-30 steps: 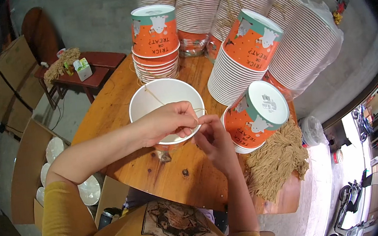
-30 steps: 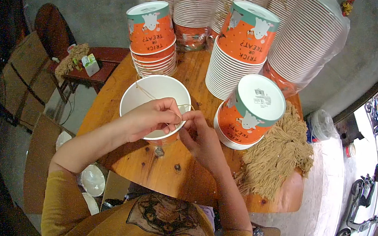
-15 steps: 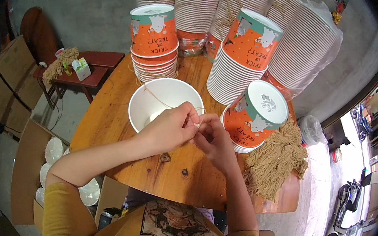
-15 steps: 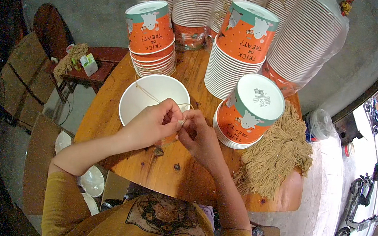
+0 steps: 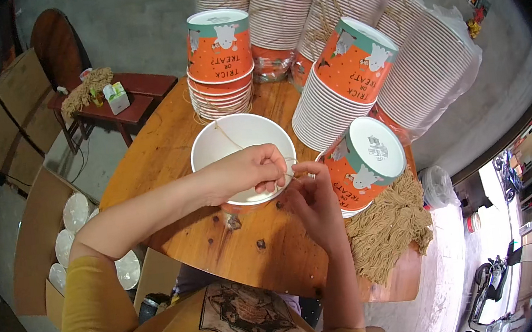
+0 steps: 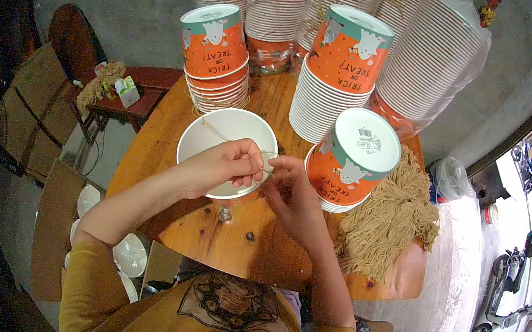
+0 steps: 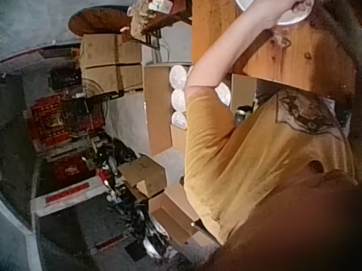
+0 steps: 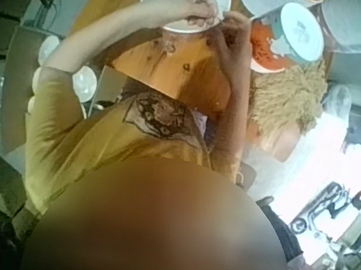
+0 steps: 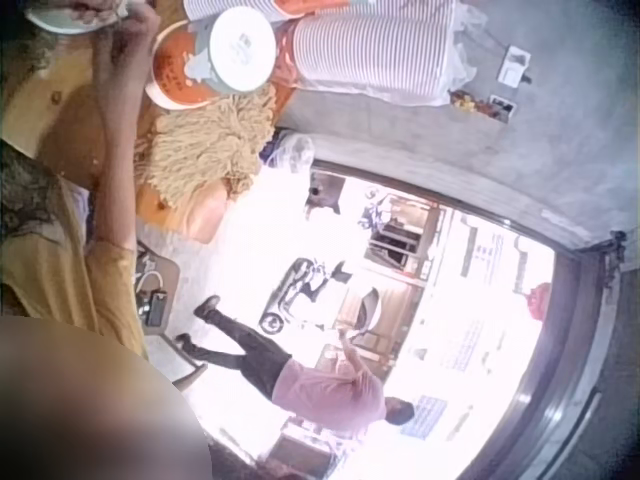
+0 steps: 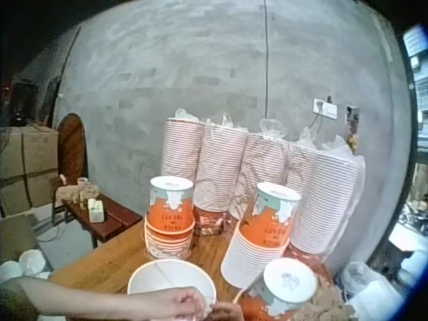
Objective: Threading strings through pre-punched holes in paper buckets to create handles.
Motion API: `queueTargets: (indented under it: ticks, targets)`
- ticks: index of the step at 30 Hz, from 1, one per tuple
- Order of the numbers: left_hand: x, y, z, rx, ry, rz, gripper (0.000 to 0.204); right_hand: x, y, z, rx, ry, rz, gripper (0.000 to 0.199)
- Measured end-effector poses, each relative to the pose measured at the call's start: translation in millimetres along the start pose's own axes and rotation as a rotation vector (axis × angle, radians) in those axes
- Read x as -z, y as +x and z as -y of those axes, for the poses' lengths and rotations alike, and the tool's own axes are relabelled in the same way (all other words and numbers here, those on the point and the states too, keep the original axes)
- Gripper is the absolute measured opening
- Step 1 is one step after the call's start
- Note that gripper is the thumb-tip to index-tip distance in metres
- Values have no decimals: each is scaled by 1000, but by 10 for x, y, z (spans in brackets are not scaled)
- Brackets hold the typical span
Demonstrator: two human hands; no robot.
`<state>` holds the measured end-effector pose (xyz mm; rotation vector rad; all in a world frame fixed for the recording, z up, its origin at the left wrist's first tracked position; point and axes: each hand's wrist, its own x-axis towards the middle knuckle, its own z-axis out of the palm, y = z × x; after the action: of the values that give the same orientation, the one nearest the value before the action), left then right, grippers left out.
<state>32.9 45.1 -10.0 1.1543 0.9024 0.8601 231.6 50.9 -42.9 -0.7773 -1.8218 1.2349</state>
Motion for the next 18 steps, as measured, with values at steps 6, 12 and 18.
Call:
queueTargets:
  ticks: [6,12,18]
  targets:
    - [-42,10,-17,-3,174,3,12,99,-109,381,73,-149,-38,31]
    - [-115,-26,5,-31,317,-55,15,143,133,261,257,65,43,24]
    - [-121,-53,-57,9,273,13,16,155,288,108,140,69,-60,13]
